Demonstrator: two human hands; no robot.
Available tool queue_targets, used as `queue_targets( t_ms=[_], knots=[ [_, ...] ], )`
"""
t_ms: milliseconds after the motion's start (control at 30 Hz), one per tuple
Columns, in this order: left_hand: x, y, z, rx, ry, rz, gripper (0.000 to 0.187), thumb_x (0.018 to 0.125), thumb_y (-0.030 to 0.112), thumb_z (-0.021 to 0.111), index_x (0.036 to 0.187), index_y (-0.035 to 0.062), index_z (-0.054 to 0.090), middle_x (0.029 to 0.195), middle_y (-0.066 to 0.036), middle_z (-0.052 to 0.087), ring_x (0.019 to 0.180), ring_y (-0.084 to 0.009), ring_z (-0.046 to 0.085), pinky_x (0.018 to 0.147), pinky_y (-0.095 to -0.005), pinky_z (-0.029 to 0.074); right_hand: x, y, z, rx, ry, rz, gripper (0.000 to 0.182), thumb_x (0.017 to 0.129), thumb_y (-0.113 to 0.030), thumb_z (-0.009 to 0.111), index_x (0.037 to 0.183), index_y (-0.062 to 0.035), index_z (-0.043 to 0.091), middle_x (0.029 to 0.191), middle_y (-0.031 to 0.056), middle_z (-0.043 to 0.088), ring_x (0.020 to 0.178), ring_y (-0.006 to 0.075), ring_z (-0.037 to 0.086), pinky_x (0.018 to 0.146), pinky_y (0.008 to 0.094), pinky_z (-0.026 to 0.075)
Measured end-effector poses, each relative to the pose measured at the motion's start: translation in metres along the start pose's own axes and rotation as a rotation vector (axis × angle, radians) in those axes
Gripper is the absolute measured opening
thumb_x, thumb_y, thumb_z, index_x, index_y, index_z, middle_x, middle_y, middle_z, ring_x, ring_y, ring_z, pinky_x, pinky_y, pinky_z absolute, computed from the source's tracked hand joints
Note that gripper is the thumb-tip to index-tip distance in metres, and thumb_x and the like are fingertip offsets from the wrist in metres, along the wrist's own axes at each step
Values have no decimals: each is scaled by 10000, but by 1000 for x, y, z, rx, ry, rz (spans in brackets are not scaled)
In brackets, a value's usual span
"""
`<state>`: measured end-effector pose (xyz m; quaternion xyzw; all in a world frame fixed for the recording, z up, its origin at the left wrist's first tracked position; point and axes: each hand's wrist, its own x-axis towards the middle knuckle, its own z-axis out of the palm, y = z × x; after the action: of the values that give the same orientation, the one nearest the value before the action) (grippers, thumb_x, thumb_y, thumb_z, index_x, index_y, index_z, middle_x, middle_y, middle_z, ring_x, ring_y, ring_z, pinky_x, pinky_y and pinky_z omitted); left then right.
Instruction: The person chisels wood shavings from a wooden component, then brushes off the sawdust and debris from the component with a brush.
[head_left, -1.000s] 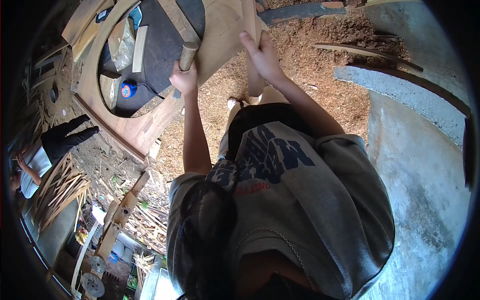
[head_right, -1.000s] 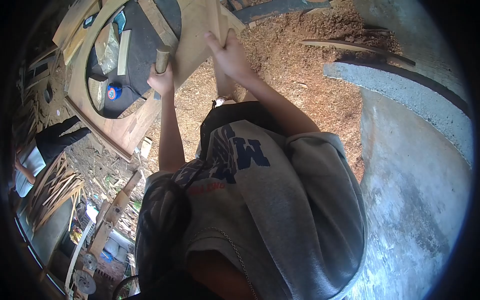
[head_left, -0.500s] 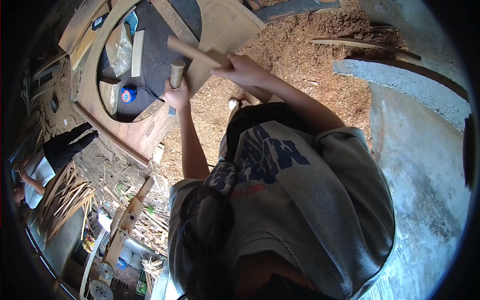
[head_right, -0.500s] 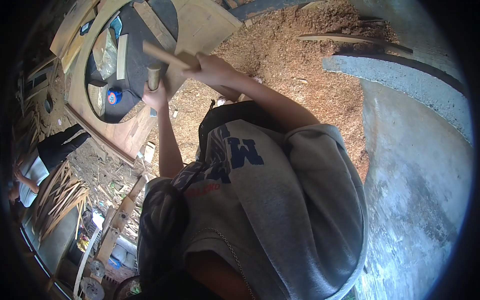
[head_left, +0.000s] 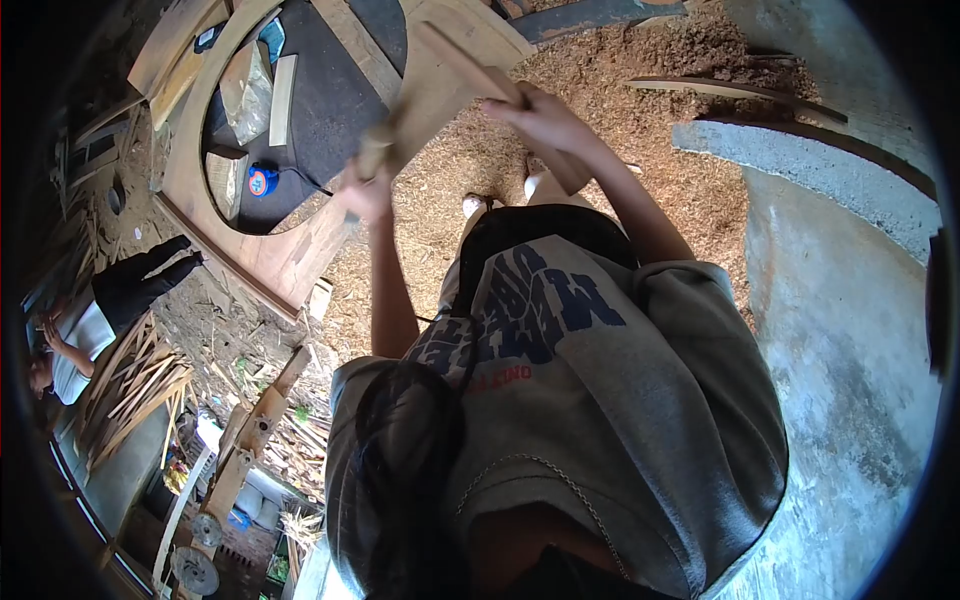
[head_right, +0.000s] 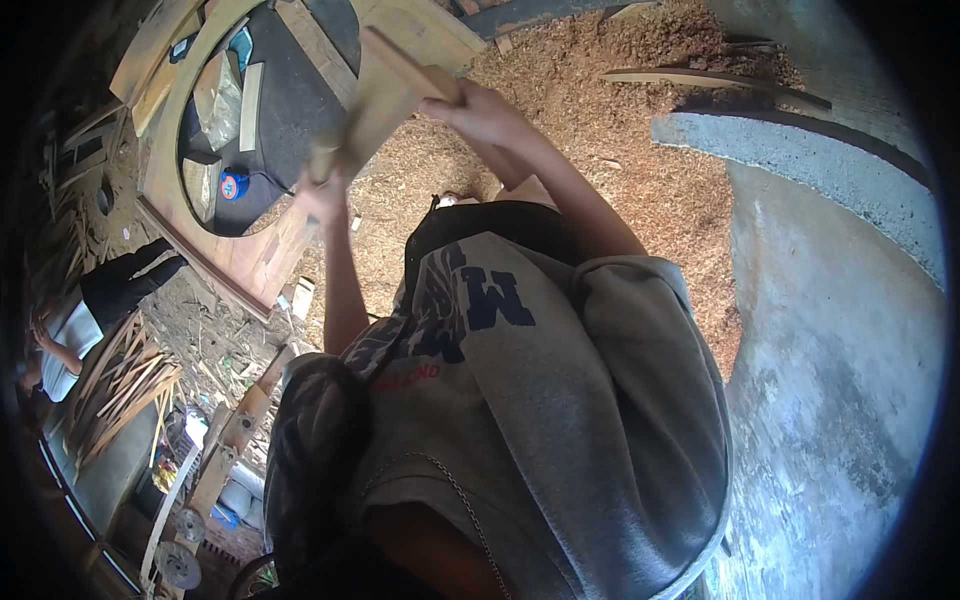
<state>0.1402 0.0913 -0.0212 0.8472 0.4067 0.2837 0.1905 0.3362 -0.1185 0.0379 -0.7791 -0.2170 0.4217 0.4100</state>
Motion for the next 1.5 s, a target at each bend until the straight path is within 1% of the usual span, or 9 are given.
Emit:
queue_targets(
  t_ms=[200, 600, 700, 767, 900, 1133, 1267, 1400, 1500],
  knots=[
    [9, 119, 84, -257, -81, 433, 364, 566, 224, 732, 897, 88, 666, 779, -110, 656, 661, -291, 630, 632, -357, 510, -27, 9, -52, 102, 273, 63, 757, 746, -583, 567, 1160, 47, 497, 943, 190, 612, 912, 273, 603, 795, 352, 463],
    [31, 126, 120, -60, -224, 283, 352, 593, 340, 713, 879, 139, 666, 700, -144, 634, 667, -321, 623, 613, -405, 509, -29, -8, -85, 412, 779, -109, 732, 802, -509, 565, 1227, 54, 367, 974, 167, 547, 829, 209, 562, 726, 318, 480],
    [40, 127, 117, -125, -141, 198, 289, 618, 317, 696, 816, 109, 663, 662, -161, 616, 645, -341, 613, 586, -404, 500, -1, 30, -55, 31, 704, -167, 737, 790, -518, 574, 1244, 22, 361, 935, 138, 546, 761, 197, 564, 665, 307, 494],
    [41, 119, 108, -122, -103, 161, 257, 622, 299, 687, 770, 92, 652, 636, -167, 606, 625, -348, 609, 568, -402, 495, -20, 9, -59, 131, 3, -37, 809, 766, -546, 577, 1250, 67, 368, 1158, 239, 507, 1084, 319, 509, 944, 363, 390],
    [38, 108, 100, -105, -52, 118, 252, 631, 301, 678, 723, 68, 644, 611, -175, 597, 608, -355, 609, 546, -407, 491, -12, 14, -63, 370, 323, 27, 773, 765, -528, 584, 1246, 50, 402, 1179, 241, 502, 1126, 316, 485, 948, 361, 386],
    [32, 89, 86, -29, -66, 58, 279, 628, 319, 688, 763, 76, 660, 647, -178, 609, 648, -355, 616, 575, -406, 498, -11, 9, -62, -156, -105, -25, 826, 760, -592, 557, 1256, 48, 395, 1084, 213, 555, 1034, 312, 545, 890, 380, 449],
    [30, 81, 78, -59, -46, 81, 272, 620, 307, 694, 761, 77, 661, 665, -186, 612, 657, -354, 622, 573, -411, 490, -15, -9, -39, 449, 460, -103, 775, 761, -581, 572, 1203, 44, 452, 1033, 200, 571, 997, 293, 560, 834, 356, 458],
    [26, 76, 70, -66, 12, 86, 252, 613, 289, 701, 718, 67, 646, 636, -178, 607, 630, -352, 619, 554, -406, 483, -20, 5, -18, -98, -79, -124, 689, 795, -537, 557, 1160, 40, 462, 927, 156, 575, 880, 221, 565, 784, 333, 447],
    [27, 65, 61, -67, 13, -14, 250, 609, 276, 704, 675, 46, 629, 590, -170, 589, 577, -346, 607, 533, -397, 468, -14, -3, -28, 135, 106, -52, 706, 772, -536, 584, 1156, 46, 470, 953, 164, 579, 923, 241, 561, 806, 332, 437]
  ],
)
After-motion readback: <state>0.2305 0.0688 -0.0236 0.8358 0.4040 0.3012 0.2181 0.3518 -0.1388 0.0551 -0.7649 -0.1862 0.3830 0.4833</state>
